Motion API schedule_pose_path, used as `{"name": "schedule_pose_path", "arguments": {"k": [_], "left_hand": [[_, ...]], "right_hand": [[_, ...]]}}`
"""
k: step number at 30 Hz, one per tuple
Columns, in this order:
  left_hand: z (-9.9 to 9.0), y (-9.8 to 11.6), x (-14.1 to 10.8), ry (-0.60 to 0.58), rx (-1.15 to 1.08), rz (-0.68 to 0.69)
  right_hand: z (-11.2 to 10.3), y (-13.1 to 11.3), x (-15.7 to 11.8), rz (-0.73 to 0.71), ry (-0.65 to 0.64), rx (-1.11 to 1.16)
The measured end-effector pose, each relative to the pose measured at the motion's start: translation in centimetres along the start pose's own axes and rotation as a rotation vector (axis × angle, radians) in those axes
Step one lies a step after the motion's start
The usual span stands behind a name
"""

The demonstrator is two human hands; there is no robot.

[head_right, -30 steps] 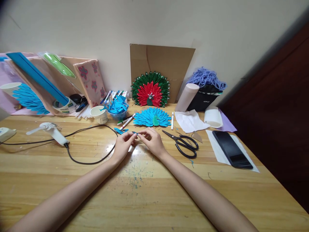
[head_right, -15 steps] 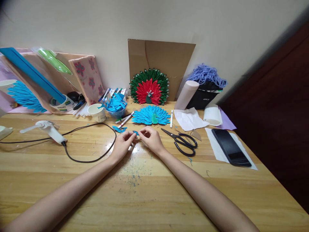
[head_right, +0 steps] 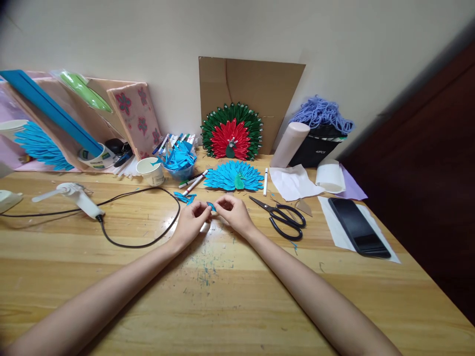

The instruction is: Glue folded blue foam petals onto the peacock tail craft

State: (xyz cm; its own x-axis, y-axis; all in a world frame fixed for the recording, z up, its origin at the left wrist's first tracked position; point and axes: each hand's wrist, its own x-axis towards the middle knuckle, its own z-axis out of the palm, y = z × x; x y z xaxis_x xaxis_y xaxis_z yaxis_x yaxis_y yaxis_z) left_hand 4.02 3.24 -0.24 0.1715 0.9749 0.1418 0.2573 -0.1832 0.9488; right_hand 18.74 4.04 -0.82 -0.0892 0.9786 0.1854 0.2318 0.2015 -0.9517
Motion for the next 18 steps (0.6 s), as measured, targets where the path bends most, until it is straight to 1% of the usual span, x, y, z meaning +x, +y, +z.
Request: {"name": "schedule_pose_path", "arguments": {"k": [11,18], "left_hand": [[-0.07,0.30,0.04,-0.003,0.033,-0.004],[-0.06,-0.13,0.08,0.049,-0.021,-0.033]], "right_hand": [[-0.01,0.05,-0.12,-0.015,0.009,-0.028],[0.08,-0.41,-0.26,-0.036,-0.019,-0.070]]}}
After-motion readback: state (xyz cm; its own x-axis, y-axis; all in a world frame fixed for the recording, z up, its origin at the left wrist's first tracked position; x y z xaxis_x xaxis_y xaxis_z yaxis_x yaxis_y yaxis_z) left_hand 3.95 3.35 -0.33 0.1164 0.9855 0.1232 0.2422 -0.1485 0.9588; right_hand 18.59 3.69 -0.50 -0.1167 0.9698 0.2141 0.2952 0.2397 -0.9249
